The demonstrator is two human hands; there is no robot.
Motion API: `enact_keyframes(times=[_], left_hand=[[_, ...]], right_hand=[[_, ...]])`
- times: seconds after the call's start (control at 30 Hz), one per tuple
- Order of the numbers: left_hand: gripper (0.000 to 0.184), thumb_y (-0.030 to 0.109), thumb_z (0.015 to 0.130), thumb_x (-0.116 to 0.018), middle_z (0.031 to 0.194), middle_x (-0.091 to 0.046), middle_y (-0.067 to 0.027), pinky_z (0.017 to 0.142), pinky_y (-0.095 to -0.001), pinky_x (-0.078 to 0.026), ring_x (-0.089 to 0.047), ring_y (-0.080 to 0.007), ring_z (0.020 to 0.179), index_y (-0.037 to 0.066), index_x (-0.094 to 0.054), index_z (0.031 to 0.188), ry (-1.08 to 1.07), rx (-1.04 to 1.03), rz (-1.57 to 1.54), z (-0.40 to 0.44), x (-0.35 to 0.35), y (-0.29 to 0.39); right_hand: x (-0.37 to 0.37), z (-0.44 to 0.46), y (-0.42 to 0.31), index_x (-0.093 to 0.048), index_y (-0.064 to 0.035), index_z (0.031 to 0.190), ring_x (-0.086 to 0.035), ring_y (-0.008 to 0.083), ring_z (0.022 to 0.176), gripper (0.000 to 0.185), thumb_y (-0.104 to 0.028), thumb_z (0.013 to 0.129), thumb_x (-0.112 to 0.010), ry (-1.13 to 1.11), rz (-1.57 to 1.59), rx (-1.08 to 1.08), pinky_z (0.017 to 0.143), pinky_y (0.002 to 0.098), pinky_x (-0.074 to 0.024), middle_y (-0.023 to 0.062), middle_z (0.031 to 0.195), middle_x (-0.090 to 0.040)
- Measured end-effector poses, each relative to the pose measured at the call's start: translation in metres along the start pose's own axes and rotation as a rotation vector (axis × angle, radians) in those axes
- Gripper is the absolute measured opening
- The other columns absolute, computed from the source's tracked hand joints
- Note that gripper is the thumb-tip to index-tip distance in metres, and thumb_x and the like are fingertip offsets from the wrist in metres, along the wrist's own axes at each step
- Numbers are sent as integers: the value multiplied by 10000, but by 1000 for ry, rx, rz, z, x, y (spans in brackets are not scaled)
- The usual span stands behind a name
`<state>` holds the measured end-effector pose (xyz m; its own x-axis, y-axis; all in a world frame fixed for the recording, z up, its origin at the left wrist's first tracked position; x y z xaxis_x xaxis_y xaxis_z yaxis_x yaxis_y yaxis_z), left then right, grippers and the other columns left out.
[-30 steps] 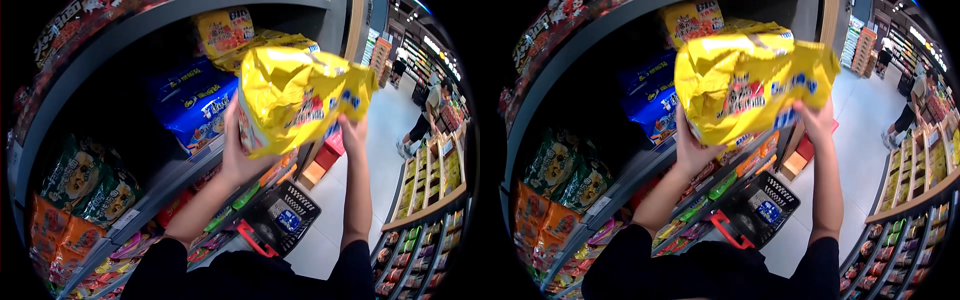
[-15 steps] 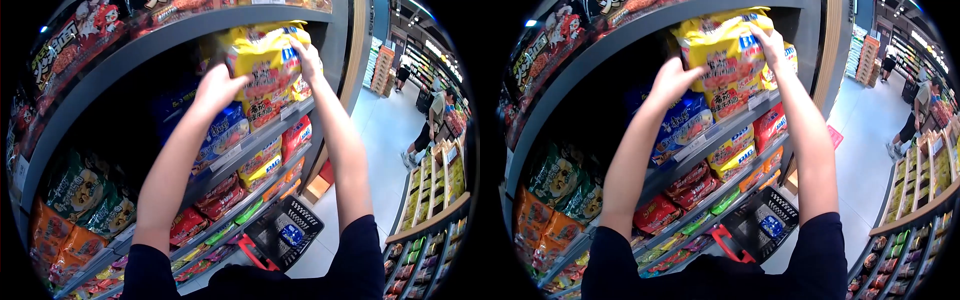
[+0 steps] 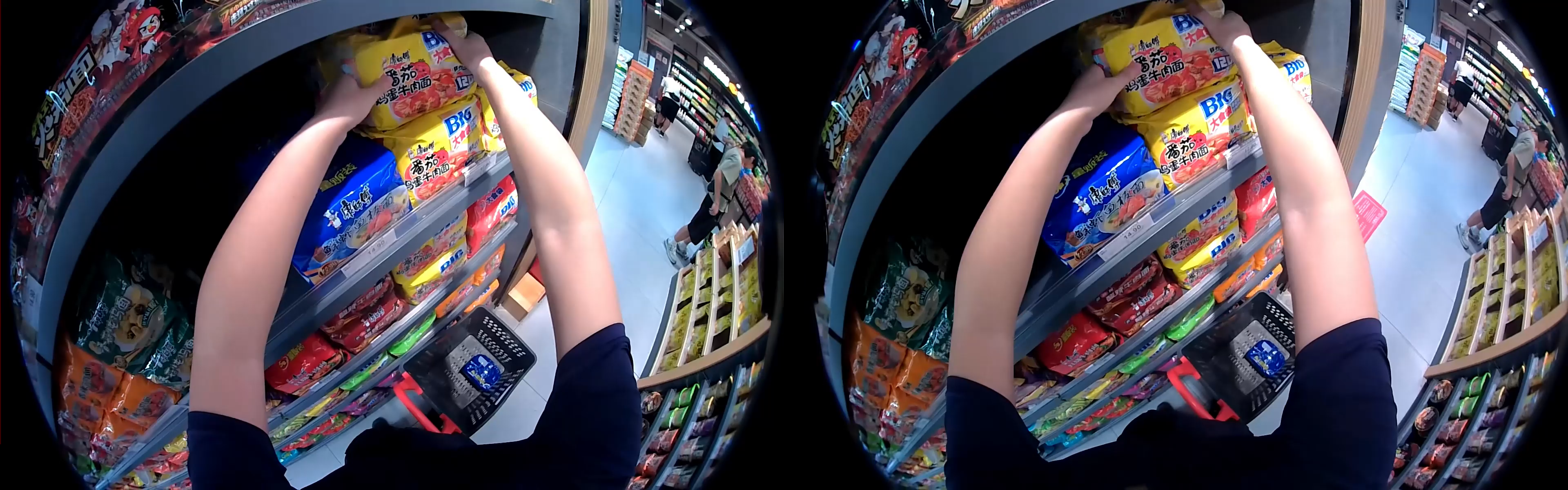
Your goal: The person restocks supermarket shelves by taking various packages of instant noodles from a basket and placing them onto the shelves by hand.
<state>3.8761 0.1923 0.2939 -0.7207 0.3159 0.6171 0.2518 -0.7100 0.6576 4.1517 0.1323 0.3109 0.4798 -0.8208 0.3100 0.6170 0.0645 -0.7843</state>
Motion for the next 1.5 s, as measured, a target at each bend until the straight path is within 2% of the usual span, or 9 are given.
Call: enact_keyframes(times=[0.3,0.33,0.37,0.43,0.57,0.67,0.87,1.23,1.5], left_hand=[[677,540,865,-623,1023,-682,-225,842,-334,-508,-678,-290,936,-74,-608,1149,129,-25,96,-40,6,23],[668,499,867,-642,1068,-666,-234,883,-340,-494,-662,-293,988,-76,-573,1200,157,-101,95,-66,9,43],[668,458,869,-661,1113,-650,-242,923,-346,-481,-646,-297,1039,-77,-538,1250,179,-180,90,-105,15,73],[665,350,866,-687,1212,-605,-234,993,-387,-444,-603,-299,1130,-61,-453,1334,446,-288,-356,-210,1,121],[329,97,861,-641,1156,-636,-148,994,-408,-441,-600,-296,1136,12,-613,1178,-718,-166,-308,-363,-146,3],[292,114,851,-657,1158,-637,-117,1003,-428,-439,-592,-293,1140,46,-644,1134,-902,-3,-117,-500,-234,-123],[173,128,800,-688,980,-671,-59,886,-379,-480,-639,-240,933,77,-669,964,-1125,-157,107,-551,-300,-182],[250,277,868,-489,690,-647,63,812,-331,-388,-629,-109,693,197,-653,696,-1119,-76,369,-590,-309,-218],[187,230,845,-504,789,-683,68,888,-371,-342,-630,-101,848,183,-661,757,-1392,-82,395,-594,-300,-216]], right_hand=[[27,-49,1,-550,47,1254,-591,271,1043,670,-550,967,-447,309,437,130,926,348,-448,190,1138,-640],[68,-175,-51,-642,-36,693,-581,161,556,605,-633,788,-654,525,467,-363,527,332,-475,72,650,-635],[57,-111,37,-554,9,1238,-559,212,1174,557,-479,980,-473,422,528,409,1007,329,-411,114,1224,-616],[72,-225,63,-557,-29,1206,-553,193,1161,327,-263,1031,-410,473,771,348,1025,334,-383,116,1204,-615],[14,-483,305,-584,-52,1075,-586,118,837,232,-246,999,-482,480,521,-488,729,259,-463,56,935,-654],[-89,-766,490,-649,-26,950,-637,226,823,203,-201,901,-559,-1,-26,-827,773,372,-511,98,870,-673],[-132,-954,546,-567,-6,1115,-631,342,991,365,-152,789,-645,-374,-315,-1304,867,395,-521,197,1035,-646],[-104,-982,795,-588,-89,1193,-550,374,1124,311,-208,948,-436,-652,-1079,-1098,876,589,-466,145,1194,-567],[-124,-1010,852,-643,-51,1139,-701,319,898,297,-162,911,-488,-1042,-994,-933,527,565,-564,129,1107,-682]])
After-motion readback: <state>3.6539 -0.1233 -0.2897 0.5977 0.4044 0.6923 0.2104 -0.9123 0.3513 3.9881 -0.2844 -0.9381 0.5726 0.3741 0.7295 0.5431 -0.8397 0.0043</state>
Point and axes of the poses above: each hand's wrist, its own z-axis towards the middle knuckle, its own x-axis out of the back of the hand, y = z × x, the point moved 7 cm from there along z, towards the middle knuckle
